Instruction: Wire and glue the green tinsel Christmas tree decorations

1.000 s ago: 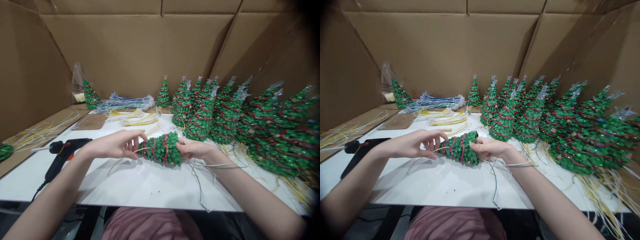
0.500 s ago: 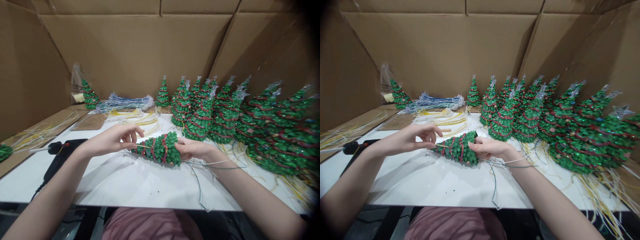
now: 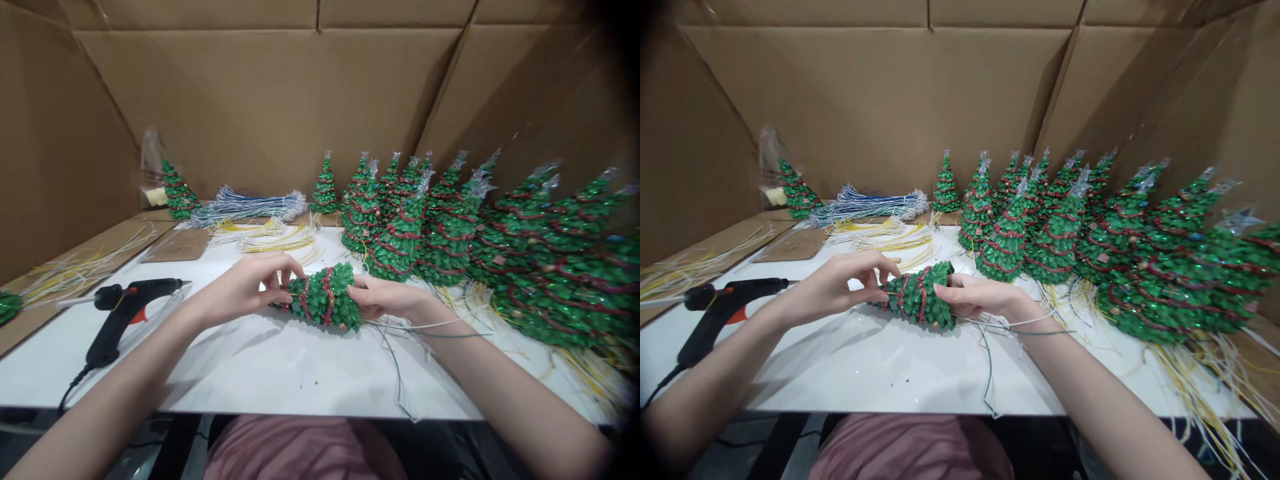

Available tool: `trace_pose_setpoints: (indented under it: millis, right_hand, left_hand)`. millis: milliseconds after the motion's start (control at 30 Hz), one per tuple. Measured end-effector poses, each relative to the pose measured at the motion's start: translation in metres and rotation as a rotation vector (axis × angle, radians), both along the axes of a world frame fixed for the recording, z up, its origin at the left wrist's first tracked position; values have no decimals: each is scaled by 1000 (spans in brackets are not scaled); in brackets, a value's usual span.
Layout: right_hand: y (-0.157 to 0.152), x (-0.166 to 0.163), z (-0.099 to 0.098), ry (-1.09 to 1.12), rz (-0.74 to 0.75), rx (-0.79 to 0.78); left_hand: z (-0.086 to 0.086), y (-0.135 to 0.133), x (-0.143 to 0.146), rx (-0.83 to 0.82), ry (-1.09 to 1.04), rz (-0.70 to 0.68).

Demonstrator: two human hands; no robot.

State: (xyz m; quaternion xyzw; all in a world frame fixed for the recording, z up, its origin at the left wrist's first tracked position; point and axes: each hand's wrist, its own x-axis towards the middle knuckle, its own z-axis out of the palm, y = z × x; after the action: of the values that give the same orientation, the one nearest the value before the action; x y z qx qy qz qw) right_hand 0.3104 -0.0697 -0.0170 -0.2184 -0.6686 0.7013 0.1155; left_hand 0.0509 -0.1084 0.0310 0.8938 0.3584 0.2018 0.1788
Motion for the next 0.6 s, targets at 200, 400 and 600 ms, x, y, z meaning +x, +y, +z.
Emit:
trace_pose_setpoints:
  millis: [200, 400, 600]
  right_hand:
    - [-2, 0, 4, -38, -24, 7]
    - [-2, 0, 2, -33, -45, -26]
    - [-2, -1, 3, -36, -34, 4]
  left_hand:
    - [-1, -2, 3, 37, 51, 14]
    - [4, 0, -11, -114, 129, 29]
    - [11, 0, -21, -217, 163, -26]
